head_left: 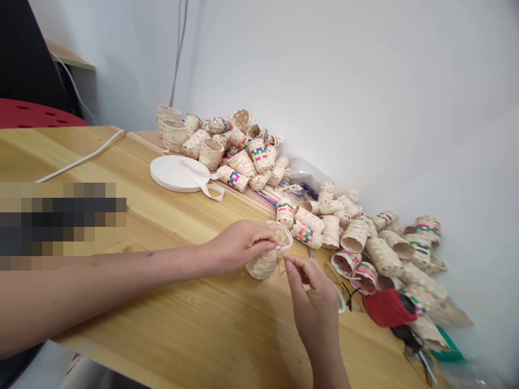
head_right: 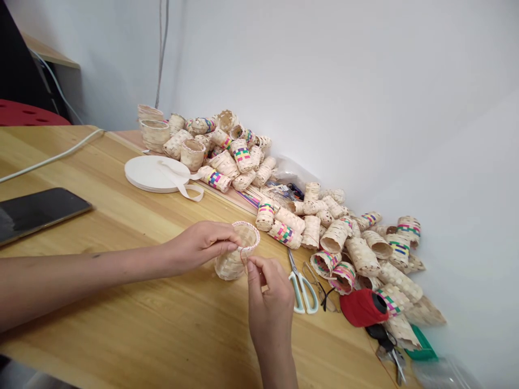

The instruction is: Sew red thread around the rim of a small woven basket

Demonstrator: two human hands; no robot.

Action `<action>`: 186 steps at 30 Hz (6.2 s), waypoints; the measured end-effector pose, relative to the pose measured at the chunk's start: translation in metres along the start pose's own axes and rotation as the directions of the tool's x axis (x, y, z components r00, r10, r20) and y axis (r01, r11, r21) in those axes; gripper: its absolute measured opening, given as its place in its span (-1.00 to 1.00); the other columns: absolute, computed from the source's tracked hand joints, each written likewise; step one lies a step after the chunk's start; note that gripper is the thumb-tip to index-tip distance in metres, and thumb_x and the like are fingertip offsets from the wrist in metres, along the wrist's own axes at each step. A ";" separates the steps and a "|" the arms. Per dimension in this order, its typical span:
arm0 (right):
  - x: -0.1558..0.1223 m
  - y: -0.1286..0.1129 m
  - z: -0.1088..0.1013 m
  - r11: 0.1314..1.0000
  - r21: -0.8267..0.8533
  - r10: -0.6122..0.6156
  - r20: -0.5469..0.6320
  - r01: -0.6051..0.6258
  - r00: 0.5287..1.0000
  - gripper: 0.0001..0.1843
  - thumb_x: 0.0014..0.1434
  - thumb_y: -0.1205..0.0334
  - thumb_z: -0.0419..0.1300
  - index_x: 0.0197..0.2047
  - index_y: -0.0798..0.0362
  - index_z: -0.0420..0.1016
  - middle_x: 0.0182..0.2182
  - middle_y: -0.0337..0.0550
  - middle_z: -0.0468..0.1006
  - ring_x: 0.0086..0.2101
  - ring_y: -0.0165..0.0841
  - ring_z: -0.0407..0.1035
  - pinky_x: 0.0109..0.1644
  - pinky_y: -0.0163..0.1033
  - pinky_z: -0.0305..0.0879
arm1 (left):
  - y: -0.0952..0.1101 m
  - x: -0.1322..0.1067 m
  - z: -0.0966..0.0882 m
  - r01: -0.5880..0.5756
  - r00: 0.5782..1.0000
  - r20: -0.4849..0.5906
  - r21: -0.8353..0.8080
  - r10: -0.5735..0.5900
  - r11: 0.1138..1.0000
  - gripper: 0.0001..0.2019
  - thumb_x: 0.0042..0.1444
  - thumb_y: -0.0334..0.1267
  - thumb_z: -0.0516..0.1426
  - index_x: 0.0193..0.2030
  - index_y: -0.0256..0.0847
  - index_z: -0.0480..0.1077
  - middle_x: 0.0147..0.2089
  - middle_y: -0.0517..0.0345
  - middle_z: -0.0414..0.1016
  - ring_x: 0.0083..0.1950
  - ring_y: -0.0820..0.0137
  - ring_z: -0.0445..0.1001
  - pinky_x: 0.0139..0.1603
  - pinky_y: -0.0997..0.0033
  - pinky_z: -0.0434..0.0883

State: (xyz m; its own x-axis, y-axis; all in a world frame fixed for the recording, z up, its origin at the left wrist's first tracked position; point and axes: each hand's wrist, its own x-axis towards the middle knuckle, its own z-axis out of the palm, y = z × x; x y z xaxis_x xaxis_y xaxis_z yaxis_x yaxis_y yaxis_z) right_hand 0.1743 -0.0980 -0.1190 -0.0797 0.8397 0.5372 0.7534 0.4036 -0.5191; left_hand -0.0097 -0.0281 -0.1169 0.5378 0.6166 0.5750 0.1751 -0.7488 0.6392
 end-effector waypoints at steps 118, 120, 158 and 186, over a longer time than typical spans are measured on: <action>-0.029 0.010 -0.033 0.991 -0.040 -0.131 -0.189 0.125 0.973 -0.88 0.23 0.25 0.16 -0.19 -0.04 0.52 -0.39 -0.21 0.50 -0.39 -0.36 0.41 -0.32 -0.31 0.32 | 0.011 -0.016 0.014 -0.294 0.955 0.003 0.126 0.296 0.947 -0.80 0.27 -0.39 0.00 -0.08 -0.25 0.43 -0.21 0.04 0.51 -0.25 0.46 0.45 -0.28 0.55 0.32; -0.029 0.003 -0.027 0.977 -0.056 -0.211 -0.129 0.205 0.969 -0.88 0.24 0.31 0.14 -0.20 -0.02 0.50 -0.39 -0.20 0.50 -0.38 -0.38 0.43 -0.31 -0.34 0.34 | 0.011 -0.014 0.014 -0.240 0.970 -0.006 0.073 0.241 0.968 -0.79 0.27 -0.38 0.00 -0.09 -0.25 0.44 -0.18 0.05 0.51 -0.20 0.46 0.45 -0.22 0.56 0.33; -0.020 -0.001 -0.005 0.996 0.001 -0.088 -0.024 0.088 0.996 -0.87 0.27 0.26 0.10 -0.20 0.03 0.48 -0.40 -0.22 0.47 -0.38 -0.40 0.38 -0.31 -0.34 0.28 | 0.021 -0.003 0.004 0.097 0.988 0.112 0.089 -0.107 0.991 -0.86 0.23 -0.34 0.01 -0.29 -0.23 0.38 -0.32 0.22 0.42 -0.27 0.44 0.35 -0.26 0.52 0.22; -0.026 0.006 0.008 0.789 0.542 0.277 0.105 -0.288 0.955 -0.86 0.13 0.15 0.25 -0.34 0.05 0.48 -0.45 -0.22 0.47 -0.41 -0.39 0.36 -0.36 -0.36 0.33 | 0.021 -0.019 0.015 -0.414 0.884 0.013 0.487 0.467 0.769 -0.77 0.30 -0.37 -0.07 -0.27 -0.29 0.38 -0.31 0.06 0.46 -0.30 0.41 0.36 -0.29 0.43 0.28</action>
State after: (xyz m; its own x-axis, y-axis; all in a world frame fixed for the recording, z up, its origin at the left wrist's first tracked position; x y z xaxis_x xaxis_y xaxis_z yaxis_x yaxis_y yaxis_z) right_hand 0.1755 -0.1141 -0.1412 0.0638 0.9520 0.2994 0.2634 0.2733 -0.9252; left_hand -0.0037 -0.0587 -0.1220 0.5677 0.1920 0.8005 0.3140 -0.9494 0.0050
